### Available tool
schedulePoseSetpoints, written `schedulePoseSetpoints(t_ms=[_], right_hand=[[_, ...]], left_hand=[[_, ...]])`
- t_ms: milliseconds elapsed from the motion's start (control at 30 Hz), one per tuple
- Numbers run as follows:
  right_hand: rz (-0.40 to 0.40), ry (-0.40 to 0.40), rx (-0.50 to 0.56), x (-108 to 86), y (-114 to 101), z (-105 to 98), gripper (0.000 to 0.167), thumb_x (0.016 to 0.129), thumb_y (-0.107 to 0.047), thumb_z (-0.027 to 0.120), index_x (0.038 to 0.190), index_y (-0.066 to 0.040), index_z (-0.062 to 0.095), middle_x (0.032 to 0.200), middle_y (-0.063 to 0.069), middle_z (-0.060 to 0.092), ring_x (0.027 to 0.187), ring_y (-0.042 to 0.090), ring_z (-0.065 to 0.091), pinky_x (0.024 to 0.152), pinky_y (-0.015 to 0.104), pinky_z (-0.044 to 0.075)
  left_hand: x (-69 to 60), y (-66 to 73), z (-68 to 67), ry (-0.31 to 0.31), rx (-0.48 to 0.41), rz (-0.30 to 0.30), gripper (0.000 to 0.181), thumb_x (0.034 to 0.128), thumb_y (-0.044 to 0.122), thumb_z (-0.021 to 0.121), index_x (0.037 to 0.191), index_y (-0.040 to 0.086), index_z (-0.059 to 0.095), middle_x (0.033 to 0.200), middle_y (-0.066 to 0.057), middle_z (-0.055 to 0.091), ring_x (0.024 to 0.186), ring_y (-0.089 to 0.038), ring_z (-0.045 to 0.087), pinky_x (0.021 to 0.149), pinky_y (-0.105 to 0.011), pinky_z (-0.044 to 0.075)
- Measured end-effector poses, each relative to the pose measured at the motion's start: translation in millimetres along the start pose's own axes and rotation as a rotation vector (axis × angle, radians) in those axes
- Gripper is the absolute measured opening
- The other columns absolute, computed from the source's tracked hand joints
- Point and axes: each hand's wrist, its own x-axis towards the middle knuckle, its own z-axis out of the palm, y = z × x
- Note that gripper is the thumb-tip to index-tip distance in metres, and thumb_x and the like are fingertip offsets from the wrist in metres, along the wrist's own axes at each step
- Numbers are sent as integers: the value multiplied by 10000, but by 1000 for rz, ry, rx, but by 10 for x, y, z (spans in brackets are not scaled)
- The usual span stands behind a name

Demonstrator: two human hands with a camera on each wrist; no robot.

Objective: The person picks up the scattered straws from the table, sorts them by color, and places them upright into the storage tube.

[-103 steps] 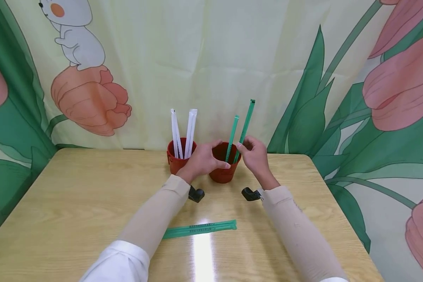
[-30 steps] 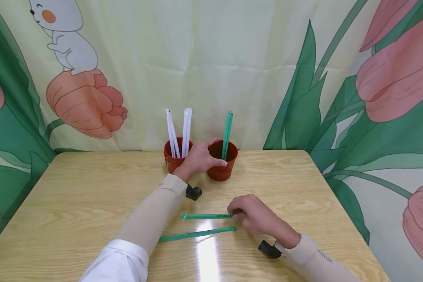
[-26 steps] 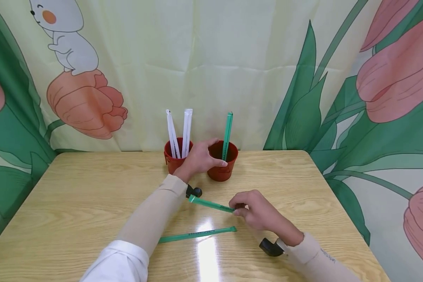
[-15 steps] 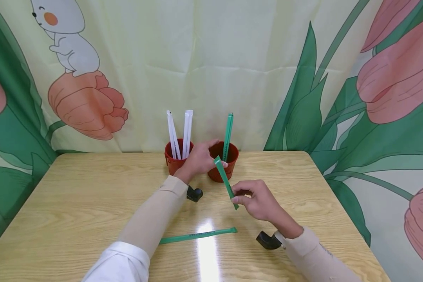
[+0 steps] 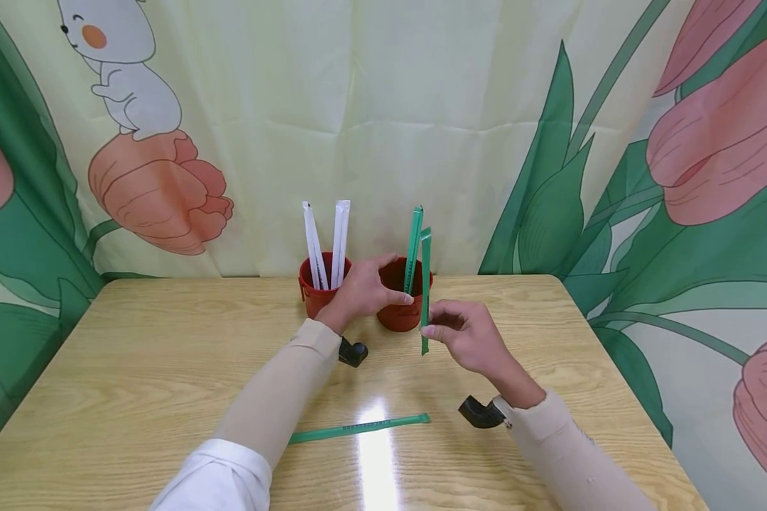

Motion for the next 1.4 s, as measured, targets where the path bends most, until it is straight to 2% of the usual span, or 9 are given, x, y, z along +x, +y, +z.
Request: schedulePoseSetpoints(t_ms=[167, 500, 733, 967, 1200, 1400], right_hand=[[43, 57, 8, 170, -20, -47, 119, 935, 23, 719, 1037, 2, 778, 956, 182, 771, 820, 143, 701, 777, 238, 602], [92, 197, 45, 529, 5, -87, 99, 959, -28, 718, 1023, 33, 762, 918, 181, 745, 810, 140, 685, 778, 259, 603], [130, 232, 15, 718, 70, -74, 150, 984, -81, 704, 1066, 39, 744, 968, 197, 740, 864, 209, 676, 781, 286, 589], [159, 249, -51, 810, 205, -36, 160, 986, -49, 689, 1133, 14, 696, 1002, 196, 707, 906, 270, 680, 814, 276, 600], [208, 283, -125, 821, 311, 12, 172, 1009, -75, 658, 1158, 8, 679, 1046, 209, 686, 982, 329, 631, 930, 457, 575], [287, 249, -182, 838, 379, 9, 201, 1044, -168, 611, 1127, 3, 676, 1084, 209, 679, 1042, 353, 599, 943, 499, 544]], left_hand=[[3, -1, 1, -1, 0, -14, 781, 837, 216, 885, 1512, 87, 515, 1421, -163, 643, 1307, -383, 602, 1056, -509, 577], [5, -7, 10, -9, -13, -14, 709, 847, 210, 877, 1473, 124, 558, 1393, -132, 664, 1290, -357, 614, 1071, -489, 569], [-4, 1, 5, -3, -14, -13, 702, 848, 211, 877, 1470, 122, 563, 1383, -102, 670, 1292, -333, 616, 1100, -485, 550], [-1, 26, -6, 4, 8, -39, 753, 836, 240, 889, 1495, 120, 544, 1376, -72, 672, 1273, -289, 617, 1085, -465, 562], [11, 26, -15, -9, 11, -28, 738, 839, 246, 887, 1485, 123, 551, 1397, -114, 661, 1287, -329, 609, 1078, -484, 563], [16, 23, -17, -3, 19, -19, 734, 837, 248, 890, 1479, 119, 558, 1385, -111, 668, 1265, -314, 618, 1077, -470, 563]])
